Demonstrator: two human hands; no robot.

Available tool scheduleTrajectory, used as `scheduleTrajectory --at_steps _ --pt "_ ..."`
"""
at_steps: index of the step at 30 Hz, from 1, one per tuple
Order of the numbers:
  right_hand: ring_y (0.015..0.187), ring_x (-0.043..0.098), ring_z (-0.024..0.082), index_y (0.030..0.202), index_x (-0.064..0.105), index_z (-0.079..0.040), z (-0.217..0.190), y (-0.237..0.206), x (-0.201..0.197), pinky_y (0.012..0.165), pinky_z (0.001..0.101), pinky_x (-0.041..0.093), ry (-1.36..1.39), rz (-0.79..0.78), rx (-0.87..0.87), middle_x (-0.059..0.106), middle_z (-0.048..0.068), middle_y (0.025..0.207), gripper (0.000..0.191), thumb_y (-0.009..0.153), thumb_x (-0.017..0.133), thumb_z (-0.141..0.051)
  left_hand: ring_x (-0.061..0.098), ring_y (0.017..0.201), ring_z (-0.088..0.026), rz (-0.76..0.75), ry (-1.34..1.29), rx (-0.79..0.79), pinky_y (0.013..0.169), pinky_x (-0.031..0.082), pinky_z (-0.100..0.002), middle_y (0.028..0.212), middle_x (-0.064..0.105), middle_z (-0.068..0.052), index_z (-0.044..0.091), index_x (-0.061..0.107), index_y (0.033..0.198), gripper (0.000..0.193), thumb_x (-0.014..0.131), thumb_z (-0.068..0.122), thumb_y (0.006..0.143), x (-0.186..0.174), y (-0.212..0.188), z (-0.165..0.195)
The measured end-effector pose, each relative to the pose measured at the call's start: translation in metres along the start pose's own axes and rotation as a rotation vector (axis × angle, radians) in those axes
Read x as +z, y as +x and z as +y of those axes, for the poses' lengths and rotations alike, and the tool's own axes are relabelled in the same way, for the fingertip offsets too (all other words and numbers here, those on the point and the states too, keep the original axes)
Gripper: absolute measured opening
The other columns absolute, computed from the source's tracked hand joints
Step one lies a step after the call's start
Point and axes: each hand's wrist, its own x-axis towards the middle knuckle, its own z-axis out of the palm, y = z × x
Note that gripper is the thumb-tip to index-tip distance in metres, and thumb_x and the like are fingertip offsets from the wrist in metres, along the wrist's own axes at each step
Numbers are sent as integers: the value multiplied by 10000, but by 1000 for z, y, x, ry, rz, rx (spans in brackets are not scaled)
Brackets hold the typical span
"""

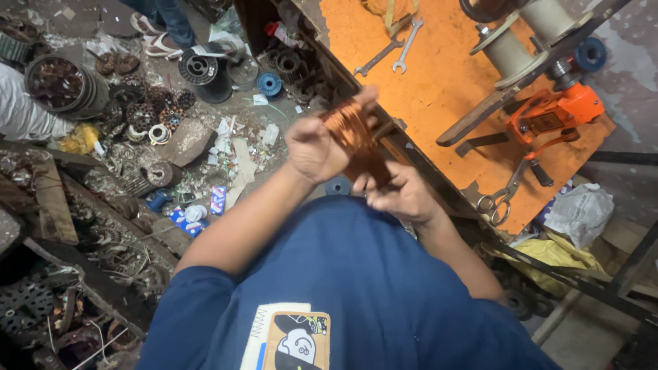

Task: The person operates a manual wire winding machine to wrap copper wire onto a spool. They use a wrench to tighten the spool onto the machine's shaft, then manually rotate the crank to wind the wire. The person also measures the spool with a tape measure and inspects the wound wire.

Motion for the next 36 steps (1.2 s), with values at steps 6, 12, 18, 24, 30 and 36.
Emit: scheduleTrajectory --at_steps 6,12,18,24,30,36 --pt "893 562 181 1065 577 -18 8 13 1 833 385 534 371 60 3 506 51 848 289 1059 586 -307 583 1306 -267 91 29 212 1182 417 -445 1452 587 -168 -99 446 1526 826 667 409 914 -13 3 3" --pt "829 551 209 957 549 -32 2 25 -9 697 362 500 460 194 -32 426 26 730 298 1106 515 -288 538 1414 -290 126 66 174 1268 374 -406 1430 614 -151 -11 508 1397 709 686 375 829 38 -19 -4" --pt "823 531 203 975 557 -38 -23 26 -15 669 322 449 444 202 30 404 8 730 298 1122 495 -290 532 1338 -357 -102 2066 404 1199 375 -461 1340 603 -207 -70 613 1271 499 709 184 853 65 -45 11" --pt "735 523 210 935 562 -27 -21 33 -2 617 325 442 452 104 171 374 3 658 318 1101 498 -292 618 819 -258 -255 2642 186 755 472 -418 858 612 -70 93 622 897 114 661 198 881 33 -20 -1" --pt "688 480 188 873 552 -42 -24 23 -7 575 327 414 517 150 243 337 -17 609 339 1084 503 -302 588 674 -166 -739 2848 519 629 433 -310 770 564 -10 77 603 960 152 543 206 907 20 -42 32" --pt "655 471 180 814 540 -45 -16 12 -1 569 318 408 620 219 300 337 -21 583 455 1089 476 -402 565 612 -152 -1078 2773 423 576 409 -301 728 548 -7 27 627 1030 263 510 239 925 20 -38 52"
